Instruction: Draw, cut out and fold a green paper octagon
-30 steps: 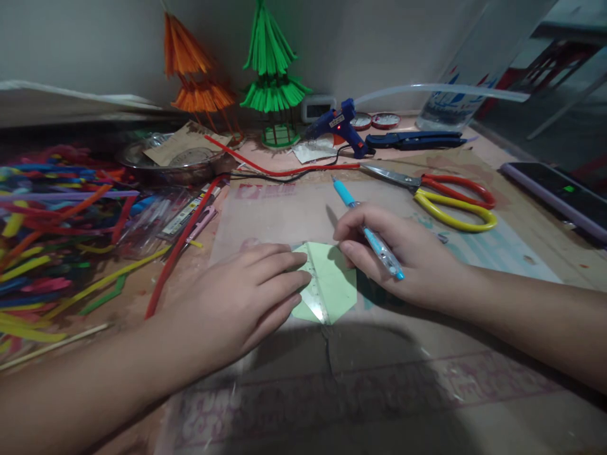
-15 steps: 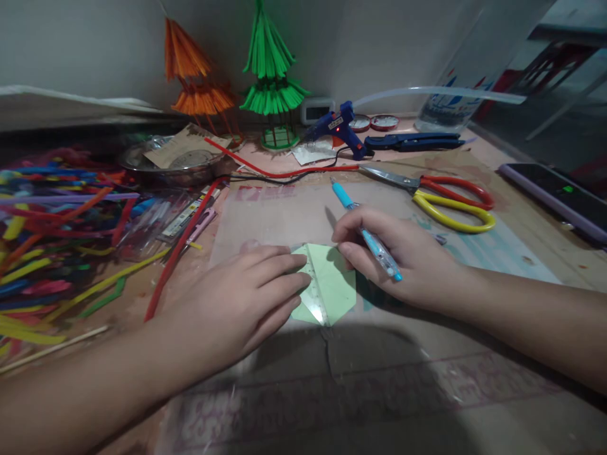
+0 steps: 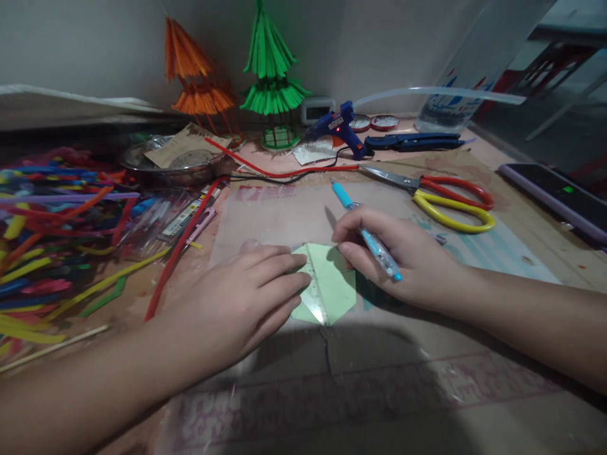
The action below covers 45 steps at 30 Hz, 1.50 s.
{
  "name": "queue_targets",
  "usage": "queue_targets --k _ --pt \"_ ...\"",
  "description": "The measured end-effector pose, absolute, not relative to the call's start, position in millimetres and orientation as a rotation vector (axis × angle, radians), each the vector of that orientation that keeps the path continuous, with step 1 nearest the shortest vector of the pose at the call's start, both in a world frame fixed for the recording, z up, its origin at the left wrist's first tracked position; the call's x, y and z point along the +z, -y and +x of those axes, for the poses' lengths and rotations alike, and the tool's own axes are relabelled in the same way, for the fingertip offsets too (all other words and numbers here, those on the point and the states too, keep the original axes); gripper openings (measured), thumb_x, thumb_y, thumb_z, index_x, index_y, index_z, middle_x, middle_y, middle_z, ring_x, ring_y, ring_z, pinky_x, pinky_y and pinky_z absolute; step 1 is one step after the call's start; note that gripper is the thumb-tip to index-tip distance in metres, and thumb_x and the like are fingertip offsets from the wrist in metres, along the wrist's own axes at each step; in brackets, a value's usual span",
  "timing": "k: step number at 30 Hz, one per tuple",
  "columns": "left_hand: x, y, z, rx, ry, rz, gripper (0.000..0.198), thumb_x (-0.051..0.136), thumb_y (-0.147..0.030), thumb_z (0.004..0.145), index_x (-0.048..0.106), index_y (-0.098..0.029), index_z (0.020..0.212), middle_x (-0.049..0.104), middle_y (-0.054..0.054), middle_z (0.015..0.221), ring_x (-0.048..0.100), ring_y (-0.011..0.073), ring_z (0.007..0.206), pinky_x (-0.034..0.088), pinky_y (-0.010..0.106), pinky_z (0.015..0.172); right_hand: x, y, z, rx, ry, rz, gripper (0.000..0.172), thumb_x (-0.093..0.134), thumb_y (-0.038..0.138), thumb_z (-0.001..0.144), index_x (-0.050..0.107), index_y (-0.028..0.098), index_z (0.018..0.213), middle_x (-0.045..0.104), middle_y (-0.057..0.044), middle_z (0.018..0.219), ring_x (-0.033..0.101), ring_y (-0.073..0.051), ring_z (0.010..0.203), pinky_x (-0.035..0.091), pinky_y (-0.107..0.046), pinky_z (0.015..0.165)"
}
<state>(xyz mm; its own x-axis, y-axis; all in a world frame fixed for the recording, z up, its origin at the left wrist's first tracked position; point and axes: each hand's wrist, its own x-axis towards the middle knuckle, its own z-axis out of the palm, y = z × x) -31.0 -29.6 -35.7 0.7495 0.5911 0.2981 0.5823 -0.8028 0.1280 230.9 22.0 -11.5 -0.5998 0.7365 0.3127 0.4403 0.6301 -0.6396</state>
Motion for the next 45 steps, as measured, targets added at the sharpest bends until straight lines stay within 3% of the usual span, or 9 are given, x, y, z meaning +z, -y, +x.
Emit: queue_targets --k 45 --pt "-34.9 28.8 -29.8 0.485 -0.978 2.917 0.028 0.048 -0.022 0.107 0.061 -0.018 0.132 0.066 0.011 0.136 0.059 0.0311 0.127 0.053 0.051 0.106 -13.3 -24.0 231.4 0.623 2.312 -0.912 0.007 0.054 0.017 0.092 0.059 0.020 0.095 0.067 -0.001 0.082 0.061 -0.016 0.070 0.046 -0.028 0.064"
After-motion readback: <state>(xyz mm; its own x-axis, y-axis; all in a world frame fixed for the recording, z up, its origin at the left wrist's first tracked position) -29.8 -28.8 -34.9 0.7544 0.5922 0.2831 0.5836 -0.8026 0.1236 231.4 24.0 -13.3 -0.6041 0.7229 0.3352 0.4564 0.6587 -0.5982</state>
